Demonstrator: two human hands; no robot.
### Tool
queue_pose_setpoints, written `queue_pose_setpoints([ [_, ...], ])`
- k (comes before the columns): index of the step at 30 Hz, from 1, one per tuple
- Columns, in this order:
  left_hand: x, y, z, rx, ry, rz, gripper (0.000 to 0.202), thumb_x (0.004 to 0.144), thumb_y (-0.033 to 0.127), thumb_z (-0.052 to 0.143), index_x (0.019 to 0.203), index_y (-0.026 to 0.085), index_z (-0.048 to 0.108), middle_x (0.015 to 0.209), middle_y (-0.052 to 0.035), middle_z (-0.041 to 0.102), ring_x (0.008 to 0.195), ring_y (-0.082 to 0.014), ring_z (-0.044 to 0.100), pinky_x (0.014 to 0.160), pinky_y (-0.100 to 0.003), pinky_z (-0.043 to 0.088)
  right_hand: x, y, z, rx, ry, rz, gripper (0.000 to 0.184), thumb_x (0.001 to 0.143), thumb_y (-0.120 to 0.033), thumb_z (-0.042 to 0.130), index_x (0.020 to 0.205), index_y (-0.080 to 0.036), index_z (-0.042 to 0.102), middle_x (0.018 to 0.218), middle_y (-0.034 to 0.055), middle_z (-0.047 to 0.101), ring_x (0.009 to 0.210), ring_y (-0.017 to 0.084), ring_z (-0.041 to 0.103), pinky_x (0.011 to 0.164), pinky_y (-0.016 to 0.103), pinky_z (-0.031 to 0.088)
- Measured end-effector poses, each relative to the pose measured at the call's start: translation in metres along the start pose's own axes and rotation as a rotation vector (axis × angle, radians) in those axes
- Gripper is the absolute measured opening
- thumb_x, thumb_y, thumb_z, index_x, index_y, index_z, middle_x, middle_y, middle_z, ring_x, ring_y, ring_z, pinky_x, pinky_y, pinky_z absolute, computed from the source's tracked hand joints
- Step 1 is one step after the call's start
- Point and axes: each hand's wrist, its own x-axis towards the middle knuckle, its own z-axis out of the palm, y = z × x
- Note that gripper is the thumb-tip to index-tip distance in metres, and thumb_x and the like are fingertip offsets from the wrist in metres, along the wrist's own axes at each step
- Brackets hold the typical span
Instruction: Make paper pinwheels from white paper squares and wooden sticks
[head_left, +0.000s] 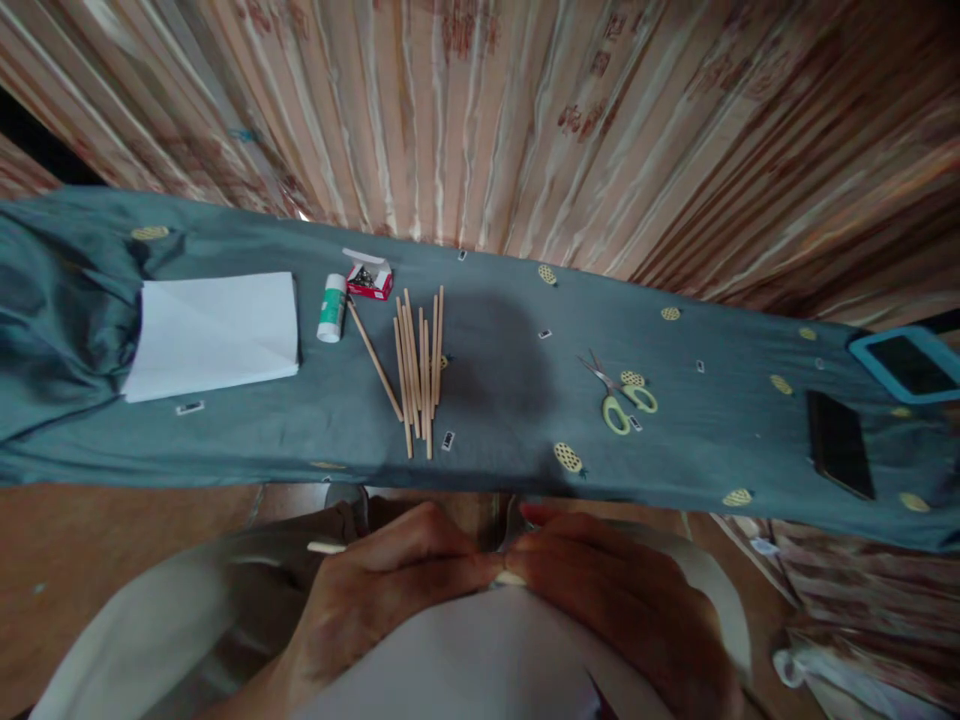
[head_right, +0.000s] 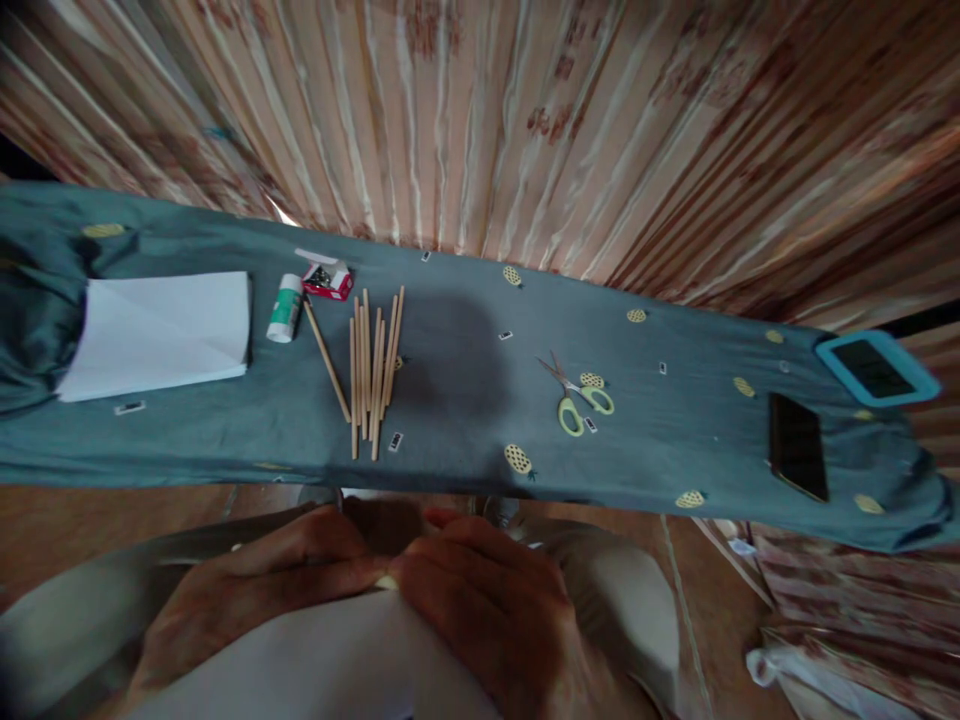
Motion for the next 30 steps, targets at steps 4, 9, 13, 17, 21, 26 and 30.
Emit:
queue_pose_setpoints([
  [4,0.017,-0.004,-0.003,-0.074,0.026,-0.142,0.014,0.078,0.032,0.069,0.07,0.023,0.077,0.061,-0.0016,0.068,0.048,-0.0121,0.059,0.042,-0.018,0.045,0.013,0.011,-0.004,0.12,0.033,-0.043,0.029,0.099,-0.031,0.042,0.12,-0.019,0.058,0.093,0.0041,0.074,0.088,0.016,0.07,0.099,0.036,0.052],
  [9,0.032,-0.001,-0.01,0.189,-0.039,0.294,0.025,0.07,0.021,0.068,0.092,0.026,0.079,0.092,-0.0058,0.076,0.084,-0.0208,0.07,0.076,-0.027,0.054,0.023,0.022,-0.008,0.162,0.055,0.004,0.019,0.09,-0.023,0.057,0.108,-0.022,0.063,0.092,0.0018,0.074,0.085,0.015,0.069,0.093,0.033,0.053],
  [13,0.039,0.001,-0.012,0.247,-0.028,0.324,0.024,0.071,0.018,0.06,0.085,0.021,0.08,0.086,-0.0071,0.076,0.079,-0.0207,0.069,0.074,-0.028,0.053,0.029,0.026,-0.012,0.15,0.064,0.085,0.012,0.088,-0.019,0.059,0.098,-0.021,0.066,0.086,0.0012,0.074,0.079,0.015,0.068,0.082,0.031,0.055],
  [17,0.044,-0.003,-0.011,0.158,0.026,0.24,0.011,0.066,0.019,0.067,0.066,0.019,0.078,0.075,-0.0061,0.075,0.072,-0.0214,0.067,0.067,-0.026,0.052,0.035,0.028,-0.013,0.11,0.079,0.159,0.017,0.085,-0.022,0.066,0.102,-0.019,0.067,0.092,0.0044,0.075,0.083,0.016,0.068,0.073,0.028,0.054],
  [21,0.05,-0.011,-0.011,-0.037,0.086,0.126,0.009,0.061,0.022,0.078,0.054,0.02,0.074,0.068,-0.0063,0.073,0.083,-0.0262,0.068,0.073,-0.028,0.053,0.039,0.032,-0.012,0.055,0.165,0.2,0.038,0.08,-0.036,0.073,0.112,-0.019,0.064,0.106,0.0073,0.073,0.096,0.02,0.067,0.084,0.033,0.054],
  [26,0.058,-0.01,-0.009,-0.316,0.164,0.022,0.014,0.055,0.026,0.085,0.058,0.017,0.075,0.065,-0.0063,0.073,0.085,-0.0277,0.069,0.074,-0.033,0.056,0.038,0.043,-0.01,-0.089,0.348,0.204,0.063,0.08,-0.043,0.071,0.135,-0.02,0.049,0.133,0.0137,0.06,0.123,0.027,0.057,0.1,0.044,0.048],
  [30,0.065,-0.001,-0.01,-0.488,0.21,0.021,0.022,0.049,0.024,0.088,0.065,0.015,0.075,0.07,-0.0073,0.075,0.08,-0.0257,0.071,0.075,-0.032,0.057,0.039,0.046,-0.002,-0.226,0.531,0.172,0.05,0.088,-0.031,0.062,0.135,-0.02,0.048,0.132,0.0139,0.06,0.125,0.025,0.055,0.102,0.045,0.048],
])
